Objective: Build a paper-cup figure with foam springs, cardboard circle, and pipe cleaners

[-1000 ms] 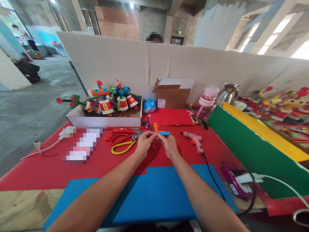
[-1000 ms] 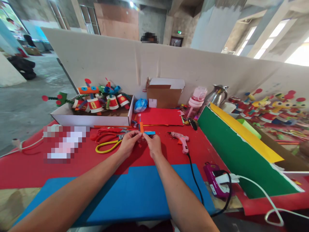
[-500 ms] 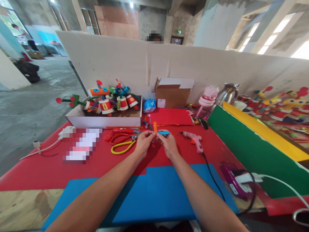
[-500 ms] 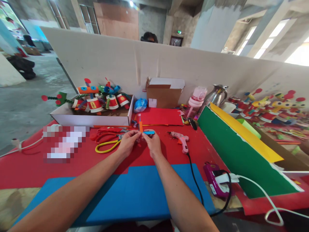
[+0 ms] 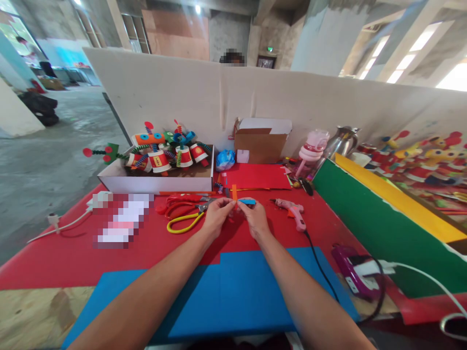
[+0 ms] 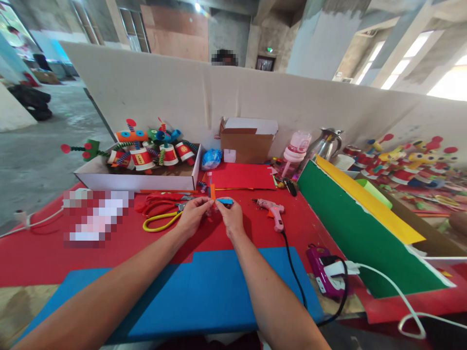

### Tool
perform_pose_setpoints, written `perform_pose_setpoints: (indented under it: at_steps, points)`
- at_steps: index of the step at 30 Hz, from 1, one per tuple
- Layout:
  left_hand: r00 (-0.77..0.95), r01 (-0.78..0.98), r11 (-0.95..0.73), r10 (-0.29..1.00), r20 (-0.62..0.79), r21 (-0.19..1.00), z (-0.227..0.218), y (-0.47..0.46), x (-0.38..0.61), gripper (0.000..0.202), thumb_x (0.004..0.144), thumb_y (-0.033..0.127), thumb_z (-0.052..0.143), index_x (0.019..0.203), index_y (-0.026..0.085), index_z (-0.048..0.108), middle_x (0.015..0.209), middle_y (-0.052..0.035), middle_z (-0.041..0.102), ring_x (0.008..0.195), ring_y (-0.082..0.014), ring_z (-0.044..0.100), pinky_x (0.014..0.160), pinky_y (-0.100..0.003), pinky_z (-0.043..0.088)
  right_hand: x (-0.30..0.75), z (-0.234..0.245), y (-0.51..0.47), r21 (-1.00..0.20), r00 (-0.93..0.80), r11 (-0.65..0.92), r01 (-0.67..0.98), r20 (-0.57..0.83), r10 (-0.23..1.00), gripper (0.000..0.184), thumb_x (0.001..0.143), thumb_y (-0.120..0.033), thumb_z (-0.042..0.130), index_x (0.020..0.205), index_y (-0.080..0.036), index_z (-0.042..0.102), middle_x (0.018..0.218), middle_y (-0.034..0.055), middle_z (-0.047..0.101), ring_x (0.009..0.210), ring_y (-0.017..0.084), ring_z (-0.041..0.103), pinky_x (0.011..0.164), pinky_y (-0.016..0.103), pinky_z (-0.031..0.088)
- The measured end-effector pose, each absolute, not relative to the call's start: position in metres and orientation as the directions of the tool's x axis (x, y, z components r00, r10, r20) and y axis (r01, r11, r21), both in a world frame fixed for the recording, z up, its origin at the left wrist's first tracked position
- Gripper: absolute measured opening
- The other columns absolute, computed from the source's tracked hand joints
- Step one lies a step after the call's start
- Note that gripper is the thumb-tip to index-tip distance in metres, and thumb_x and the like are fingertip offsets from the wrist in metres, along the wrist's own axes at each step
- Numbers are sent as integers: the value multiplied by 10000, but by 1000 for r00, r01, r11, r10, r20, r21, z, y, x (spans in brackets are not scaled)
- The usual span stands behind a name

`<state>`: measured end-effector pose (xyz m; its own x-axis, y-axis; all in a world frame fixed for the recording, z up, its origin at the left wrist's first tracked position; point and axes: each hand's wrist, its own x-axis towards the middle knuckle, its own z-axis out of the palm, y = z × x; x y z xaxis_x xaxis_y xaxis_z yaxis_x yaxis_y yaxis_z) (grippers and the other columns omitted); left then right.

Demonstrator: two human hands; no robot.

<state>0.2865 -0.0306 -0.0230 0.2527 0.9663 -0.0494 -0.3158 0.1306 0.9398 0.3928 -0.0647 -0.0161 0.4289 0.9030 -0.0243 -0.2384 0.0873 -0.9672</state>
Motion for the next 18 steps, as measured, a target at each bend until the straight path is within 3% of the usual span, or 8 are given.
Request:
perform_pose_setpoints:
  at_steps: [9,18]
  points:
    - [225,-340,124,973,-47,932,-20,-31,287,338,541,415,783,662,147,617,517,32,564,462,-66,461,476,-201,370,398,-19,-62,-871,260,40,-489,-102,960,150,549,-269,751,652,-222,653,629,-24,670,574,134,595,658,297,507]
    - [231,-342,119,972,-39,932,-20,-32,287,356,546,427,800,663,143,619,542,22,583,461,-67,472,480,-204,390,399,-27,-61,-806,175,-17,-591,-148,973,249,507,-270,862,657,-188,681,628,-12,692,567,113,604,661,282,534]
